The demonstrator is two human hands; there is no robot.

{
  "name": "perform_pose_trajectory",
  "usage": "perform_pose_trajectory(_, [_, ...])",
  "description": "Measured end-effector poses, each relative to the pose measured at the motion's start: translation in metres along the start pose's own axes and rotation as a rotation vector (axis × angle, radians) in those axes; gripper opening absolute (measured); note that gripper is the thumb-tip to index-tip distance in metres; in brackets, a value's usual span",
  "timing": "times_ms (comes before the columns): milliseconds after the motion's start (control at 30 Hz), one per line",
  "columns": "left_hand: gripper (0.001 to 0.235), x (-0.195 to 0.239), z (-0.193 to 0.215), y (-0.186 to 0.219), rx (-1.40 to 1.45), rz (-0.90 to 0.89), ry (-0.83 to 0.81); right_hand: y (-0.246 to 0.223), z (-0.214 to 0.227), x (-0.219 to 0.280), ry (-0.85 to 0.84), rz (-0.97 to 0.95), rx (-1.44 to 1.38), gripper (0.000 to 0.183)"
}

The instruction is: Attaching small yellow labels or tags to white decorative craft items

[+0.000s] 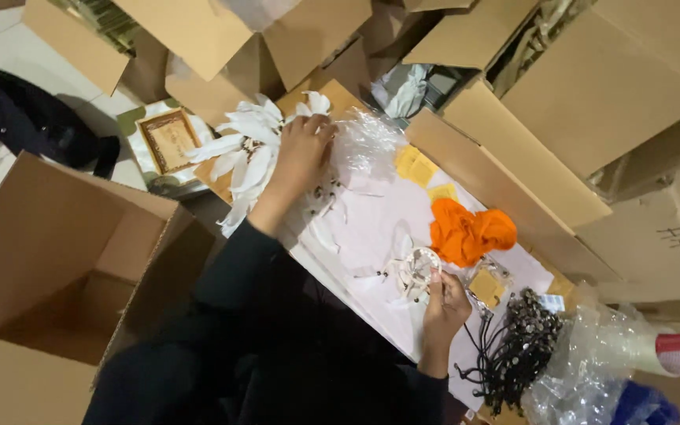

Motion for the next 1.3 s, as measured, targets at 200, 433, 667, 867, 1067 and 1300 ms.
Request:
perform_pose_trajectory(200, [0.021,-0.003,-0.069,-0.017,-0.293,0.099,-0.039,-0.021,-0.009,0.004,0.049,-0.113,-0.119,0.012])
perform_pose_trajectory(433, [0.011,-0.007,-0.052,-0.016,-0.23,0.024,0.086,-0.013,-0.005,0.002,0.035,-0.08,-0.07,0.013])
perform_pose_trajectory(667, [0.001,-0.02,0.0,0.021,0.419,0.072,0.252,0.012,0.001,0.0,-0.003,0.043,-0.175,0.009])
perform_pose_trajectory(867, [0.007,-0.009,0.069,0.083,0.909,-0.053,0.218,0.023,-0.001,-0.001,-0.006,0.0,-0.223,0.012])
perform_pose_trajectory(1067, [0.01,0.032,0.055,0.152,1.376,-0.173,-0.252,0.018,0.0,-0.004,0.045,0.036,-0.199,0.011])
perform_pose_trajectory(1300, [0.011,0.081,-0.024,0.188,1.376,-0.096,-0.42,-0.009,-0.003,-0.007,-0.016,0.059,-0.165,0.013])
Point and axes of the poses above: each hand's wrist, its own x-axis away from the middle knuckle, its own z-axis out of the back of the hand, y = z × x, the point moved 1 cm from there along -x, towards the middle knuckle, and after that the axes turned 3 degrees about -x, right-handed, at the moved point
